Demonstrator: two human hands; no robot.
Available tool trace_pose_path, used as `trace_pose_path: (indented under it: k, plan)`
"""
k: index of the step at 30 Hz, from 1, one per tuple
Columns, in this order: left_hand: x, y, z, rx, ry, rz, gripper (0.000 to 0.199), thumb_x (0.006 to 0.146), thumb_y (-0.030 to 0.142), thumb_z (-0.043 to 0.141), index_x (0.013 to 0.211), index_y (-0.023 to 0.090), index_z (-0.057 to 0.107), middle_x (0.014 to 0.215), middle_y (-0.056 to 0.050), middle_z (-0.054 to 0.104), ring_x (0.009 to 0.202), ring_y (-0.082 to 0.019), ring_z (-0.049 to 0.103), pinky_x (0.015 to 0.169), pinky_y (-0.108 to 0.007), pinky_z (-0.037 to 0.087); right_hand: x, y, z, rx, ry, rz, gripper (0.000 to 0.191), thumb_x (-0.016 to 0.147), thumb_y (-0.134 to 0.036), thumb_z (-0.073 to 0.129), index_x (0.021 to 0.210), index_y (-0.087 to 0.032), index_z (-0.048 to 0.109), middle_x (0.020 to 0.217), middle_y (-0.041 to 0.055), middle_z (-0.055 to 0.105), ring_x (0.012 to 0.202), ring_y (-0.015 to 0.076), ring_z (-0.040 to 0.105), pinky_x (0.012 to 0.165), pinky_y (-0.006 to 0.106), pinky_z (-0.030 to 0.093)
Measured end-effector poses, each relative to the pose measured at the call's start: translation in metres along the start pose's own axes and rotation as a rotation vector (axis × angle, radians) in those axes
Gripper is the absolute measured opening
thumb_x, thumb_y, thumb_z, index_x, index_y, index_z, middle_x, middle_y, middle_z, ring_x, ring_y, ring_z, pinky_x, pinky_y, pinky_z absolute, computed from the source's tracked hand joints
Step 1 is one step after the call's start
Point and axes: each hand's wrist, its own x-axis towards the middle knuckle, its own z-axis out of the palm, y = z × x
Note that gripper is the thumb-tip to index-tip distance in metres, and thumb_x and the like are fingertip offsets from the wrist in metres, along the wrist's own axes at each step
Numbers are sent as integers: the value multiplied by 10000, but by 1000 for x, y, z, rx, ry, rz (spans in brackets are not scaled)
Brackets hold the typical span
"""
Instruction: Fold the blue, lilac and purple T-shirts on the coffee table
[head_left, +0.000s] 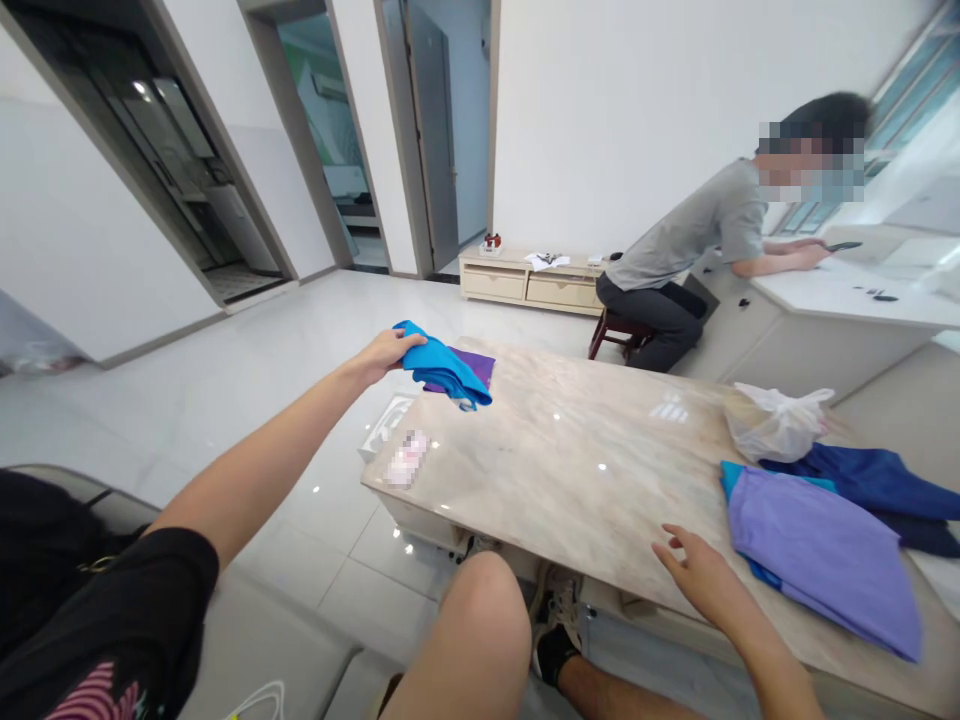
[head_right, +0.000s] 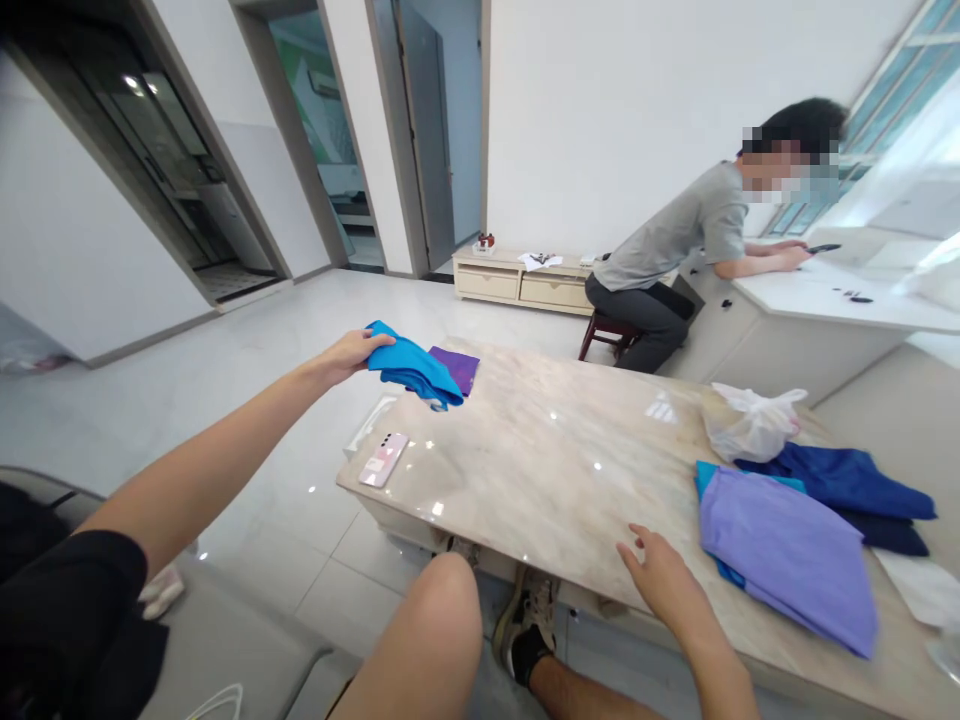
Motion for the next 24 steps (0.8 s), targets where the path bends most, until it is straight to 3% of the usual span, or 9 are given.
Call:
trace_pose_path:
  k: [2, 4, 6, 8, 11, 14, 17, 20, 24]
  plan:
    - [36, 4, 8, -2, 44, 0, 371, 733, 397, 855, 991, 167, 722, 891, -61, 763, 879, -216, 725, 732, -285, 581, 2, -2, -2, 6, 27, 6, 715, 910, -587, 465, 1339, -78, 726, 1204, 229, 802, 999, 367, 799, 1052, 515, 583]
    - [62, -5, 16, 19, 110, -33, 323, 782, 381, 820, 990, 157, 714, 918, -91, 766, 958, -250, 728, 770, -313, 579, 4, -9, -8, 20, 16, 11, 739, 891, -655, 471, 1318, -112, 734, 1195, 211, 810, 934, 354, 801, 1013, 510, 601]
    - [71, -26, 25, 59, 174, -68, 273, 816, 368, 778, 968, 154, 704, 956, -120, 773, 1050, -287, 722, 834, -349, 581, 7, -21, -15, 45, -26, 12, 752, 876, -708, 484, 1314, -152, 736, 1184, 186, 818, 876, 331, 799, 958, 485, 621]
    - [57, -53, 33, 102, 209, -76, 230, 823, 350, 745, 946, 160, 705, 1021, -133, 787, 1133, -304, 709, 912, -370, 575, 10, -34, -21, 75, -85, 5, 753, 866, -736, 493, 1313, -182, 737, 1167, 166, 825, 854, 314, 800, 904, 452, 633]
    - [-8, -99, 40, 138, 180, -50, 209, 812, 338, 713, 942, 175, 726, 1090, -123, 805, 1105, -282, 725, 957, -368, 571, 14, -49, -29, 103, -164, -17, 740, 875, -745, 497, 1317, -204, 741, 1129, 151, 835, 884, 312, 808, 868, 420, 637]
    - [-111, -142, 40, 144, 45, -19, 215, 806, 364, 712, 923, 191, 764, 995, -93, 822, 899, -250, 747, 853, -360, 591, 16, -58, -32, 97, -226, -45, 719, 912, -710, 494, 1346, -188, 732, 1116, 157, 839, 941, 320, 814, 896, 413, 634]
    - [-216, -167, 37, 173, -101, 126, 284, 925, 445, 633, 1007, 216, 779, 998, -83, 826, 867, -245, 757, 822, -372, 602, 16, -67, -28, 63, -273, -91, 676, 960, -636, 494, 1379, -156, 719, 1157, 173, 836, 989, 318, 815, 951, 410, 621]
    - [-294, -159, 37, 260, -115, 269, 291, 1024, 426, 569, 1126, 247, 774, 1111, -78, 821, 997, -253, 766, 919, -401, 608, 10, -78, -19, 15, -312, -139, 579, 1009, -520, 508, 1387, -138, 726, 1187, 179, 835, 1040, 310, 812, 994, 399, 604]
    - [-342, -119, 47, 361, -182, 437, 259, 1074, 347, 532, 1179, 253, 749, 1210, -85, 796, 1162, -269, 739, 1038, -435, 582, -9, -87, -10, -90, -347, -168, 479, 1022, -365, 552, 1364, -96, 754, 1201, 189, 836, 1137, 308, 797, 1042, 372, 570]
